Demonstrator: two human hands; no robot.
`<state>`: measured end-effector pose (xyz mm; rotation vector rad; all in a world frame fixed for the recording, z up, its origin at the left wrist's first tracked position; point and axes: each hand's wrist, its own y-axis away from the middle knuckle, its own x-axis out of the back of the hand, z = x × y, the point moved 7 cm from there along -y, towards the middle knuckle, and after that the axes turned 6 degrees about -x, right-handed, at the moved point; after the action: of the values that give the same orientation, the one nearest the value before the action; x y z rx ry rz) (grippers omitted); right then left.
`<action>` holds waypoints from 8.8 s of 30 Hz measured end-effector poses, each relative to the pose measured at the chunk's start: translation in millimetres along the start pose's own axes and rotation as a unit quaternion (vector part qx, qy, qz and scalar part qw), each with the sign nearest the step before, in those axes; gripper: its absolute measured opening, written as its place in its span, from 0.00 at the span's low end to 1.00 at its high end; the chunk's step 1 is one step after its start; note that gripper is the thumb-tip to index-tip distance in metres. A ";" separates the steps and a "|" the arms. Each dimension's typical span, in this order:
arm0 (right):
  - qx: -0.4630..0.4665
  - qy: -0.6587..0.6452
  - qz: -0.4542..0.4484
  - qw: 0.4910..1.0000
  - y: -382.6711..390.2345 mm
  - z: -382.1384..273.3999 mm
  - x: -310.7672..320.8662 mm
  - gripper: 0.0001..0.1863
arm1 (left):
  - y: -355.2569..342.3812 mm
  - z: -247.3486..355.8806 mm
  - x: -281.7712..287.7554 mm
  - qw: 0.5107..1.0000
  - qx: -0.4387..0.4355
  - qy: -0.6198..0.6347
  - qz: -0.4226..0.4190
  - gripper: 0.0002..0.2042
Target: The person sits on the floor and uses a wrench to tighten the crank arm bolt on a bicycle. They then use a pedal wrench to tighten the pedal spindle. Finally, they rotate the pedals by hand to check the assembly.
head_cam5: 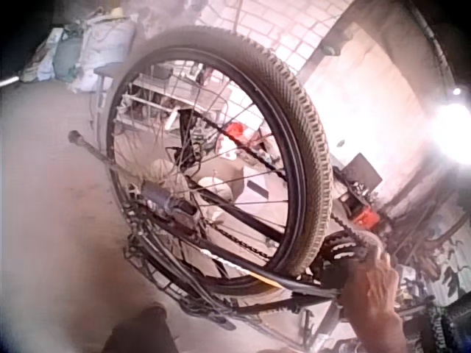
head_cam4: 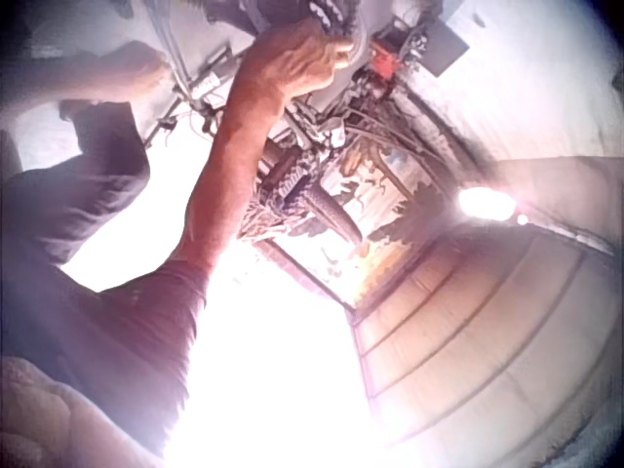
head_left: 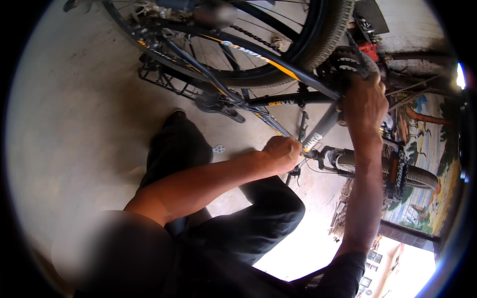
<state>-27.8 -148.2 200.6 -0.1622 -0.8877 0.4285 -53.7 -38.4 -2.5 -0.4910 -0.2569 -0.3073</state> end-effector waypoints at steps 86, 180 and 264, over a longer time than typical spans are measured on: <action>-0.168 -0.847 -0.162 0.477 185.4 -34.9 -103.7 0.15 | -105.8 124.4 144.2 0.913 -0.141 -0.373 0.086 0.23; 0.011 -0.606 -0.225 0.763 199.5 -79.9 -111.2 0.11 | -175.1 113.3 124.5 0.750 -0.319 -0.546 -0.192 0.21; -0.017 -0.626 -0.159 0.764 201.9 -75.4 -123.1 0.08 | -178.0 135.9 107.4 0.875 -0.101 -0.463 -0.101 0.22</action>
<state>-96.6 -15.4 2.5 0.3042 -2.2150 0.1469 -39.3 -144.2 221.7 -0.8006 -1.2299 -0.2841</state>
